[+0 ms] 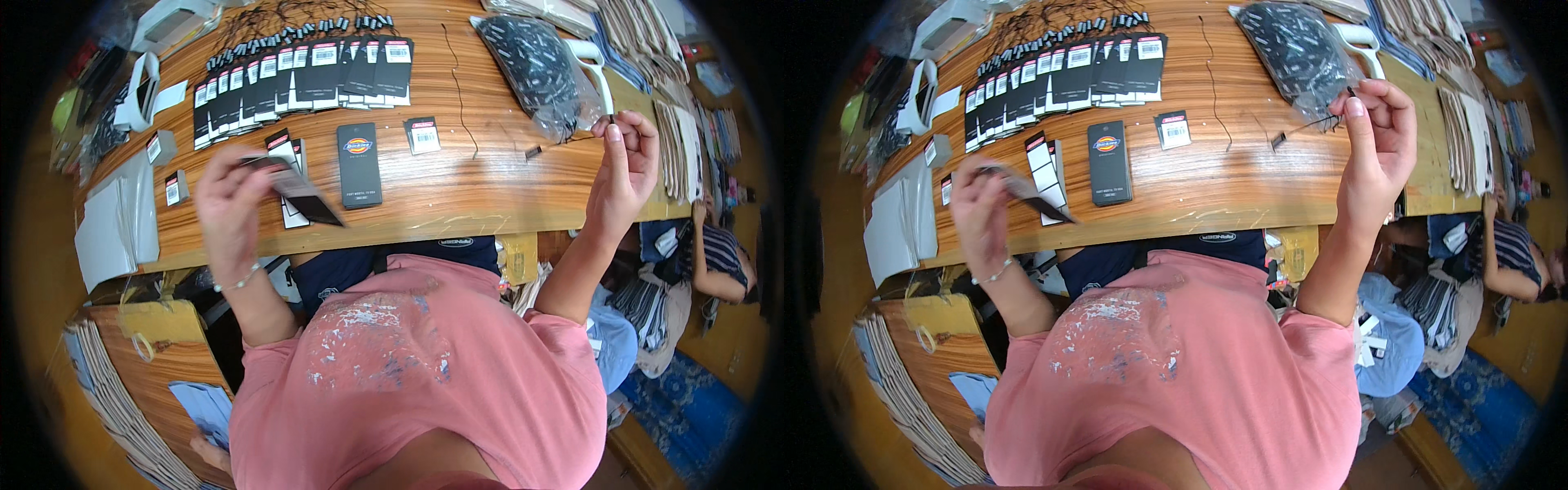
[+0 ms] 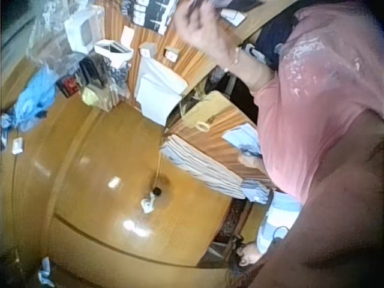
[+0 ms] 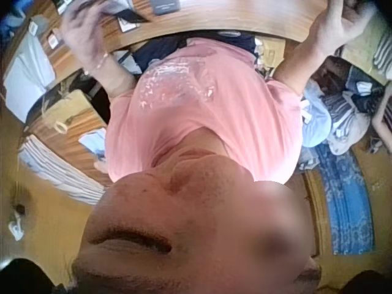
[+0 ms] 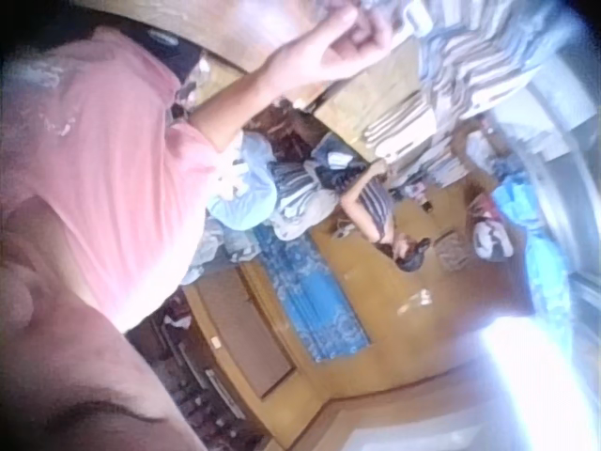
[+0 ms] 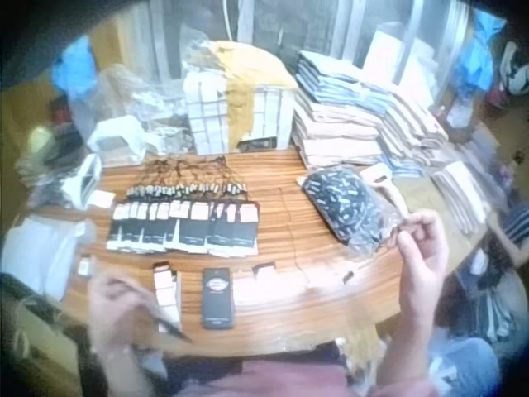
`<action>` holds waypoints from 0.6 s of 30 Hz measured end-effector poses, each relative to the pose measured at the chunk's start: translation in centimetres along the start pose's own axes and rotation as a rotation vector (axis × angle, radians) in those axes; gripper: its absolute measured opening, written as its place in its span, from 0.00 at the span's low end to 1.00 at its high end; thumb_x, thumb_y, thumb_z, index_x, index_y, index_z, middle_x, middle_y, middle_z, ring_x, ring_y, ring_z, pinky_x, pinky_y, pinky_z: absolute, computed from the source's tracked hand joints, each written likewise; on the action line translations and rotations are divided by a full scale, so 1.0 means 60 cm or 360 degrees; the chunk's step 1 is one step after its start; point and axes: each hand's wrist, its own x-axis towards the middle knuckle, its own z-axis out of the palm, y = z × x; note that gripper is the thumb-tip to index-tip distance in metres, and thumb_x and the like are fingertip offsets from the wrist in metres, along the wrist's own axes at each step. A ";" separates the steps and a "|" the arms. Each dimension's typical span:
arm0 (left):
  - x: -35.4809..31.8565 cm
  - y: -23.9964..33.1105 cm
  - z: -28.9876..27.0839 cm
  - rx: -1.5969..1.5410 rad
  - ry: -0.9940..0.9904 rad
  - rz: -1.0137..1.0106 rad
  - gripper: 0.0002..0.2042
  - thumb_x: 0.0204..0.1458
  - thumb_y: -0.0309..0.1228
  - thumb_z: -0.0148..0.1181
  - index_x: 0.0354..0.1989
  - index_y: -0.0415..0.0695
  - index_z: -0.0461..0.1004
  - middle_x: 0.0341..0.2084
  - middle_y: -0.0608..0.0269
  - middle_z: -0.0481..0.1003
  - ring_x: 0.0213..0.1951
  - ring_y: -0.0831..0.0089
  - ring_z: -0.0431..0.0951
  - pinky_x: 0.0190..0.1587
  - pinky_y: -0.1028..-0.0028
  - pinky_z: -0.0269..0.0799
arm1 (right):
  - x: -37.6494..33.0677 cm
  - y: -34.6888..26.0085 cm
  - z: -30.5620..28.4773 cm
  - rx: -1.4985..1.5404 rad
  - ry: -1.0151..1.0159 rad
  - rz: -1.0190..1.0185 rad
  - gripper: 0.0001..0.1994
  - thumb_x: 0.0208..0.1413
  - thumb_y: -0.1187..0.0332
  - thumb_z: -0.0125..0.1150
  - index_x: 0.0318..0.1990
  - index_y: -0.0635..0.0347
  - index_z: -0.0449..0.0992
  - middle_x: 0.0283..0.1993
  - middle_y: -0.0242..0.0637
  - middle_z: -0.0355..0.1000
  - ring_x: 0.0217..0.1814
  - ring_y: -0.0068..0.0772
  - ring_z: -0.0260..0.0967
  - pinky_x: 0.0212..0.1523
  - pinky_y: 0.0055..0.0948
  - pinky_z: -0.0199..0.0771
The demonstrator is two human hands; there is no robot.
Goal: The person threads plastic fasteners through brand tags and garment labels by hand.
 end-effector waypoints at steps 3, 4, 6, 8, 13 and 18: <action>0.015 -0.002 0.061 0.0091 -0.0023 -0.0141 0.10 0.44 0.19 0.56 0.36 0.36 0.67 0.28 0.62 0.73 0.31 0.80 0.72 0.34 0.84 0.69 | 0.008 -0.011 0.014 0.0244 -0.0067 -0.0095 0.10 0.50 0.79 0.48 0.42 0.68 0.63 0.29 0.39 0.69 0.34 0.26 0.65 0.42 0.23 0.63; 0.018 -0.011 0.070 0.0179 0.0036 -0.0163 0.10 0.44 0.19 0.56 0.37 0.36 0.67 0.29 0.63 0.73 0.32 0.81 0.72 0.34 0.84 0.68 | 0.010 -0.017 0.018 0.0147 -0.0009 -0.0099 0.10 0.50 0.80 0.49 0.41 0.69 0.64 0.29 0.40 0.69 0.33 0.28 0.66 0.41 0.23 0.65; 0.025 -0.020 0.100 0.0287 0.0082 -0.0070 0.10 0.44 0.20 0.58 0.35 0.36 0.68 0.28 0.64 0.72 0.32 0.81 0.72 0.33 0.85 0.68 | 0.003 -0.014 0.029 0.0198 -0.0147 0.0007 0.08 0.50 0.80 0.49 0.39 0.69 0.65 0.28 0.41 0.69 0.32 0.28 0.67 0.39 0.23 0.65; 0.027 -0.038 0.118 0.0332 0.0101 -0.0038 0.09 0.44 0.22 0.58 0.35 0.36 0.69 0.28 0.64 0.72 0.32 0.81 0.72 0.33 0.85 0.68 | -0.017 -0.009 0.048 0.0201 -0.0313 0.0120 0.06 0.50 0.80 0.49 0.36 0.69 0.67 0.27 0.41 0.69 0.31 0.27 0.67 0.35 0.23 0.66; 0.031 -0.044 0.158 0.0306 0.0033 -0.0046 0.10 0.44 0.22 0.58 0.36 0.36 0.69 0.27 0.63 0.73 0.30 0.82 0.73 0.32 0.86 0.69 | -0.077 -0.028 0.085 0.0415 -0.0338 0.0364 0.04 0.49 0.82 0.49 0.34 0.69 0.65 0.27 0.36 0.65 0.28 0.22 0.64 0.29 0.19 0.64; 0.024 -0.029 0.169 0.0413 0.0024 0.0037 0.09 0.44 0.21 0.57 0.36 0.35 0.70 0.28 0.61 0.74 0.32 0.79 0.74 0.33 0.83 0.71 | -0.097 -0.031 0.101 0.0348 -0.0491 0.0242 0.04 0.47 0.84 0.49 0.31 0.69 0.65 0.27 0.36 0.64 0.27 0.21 0.64 0.27 0.18 0.65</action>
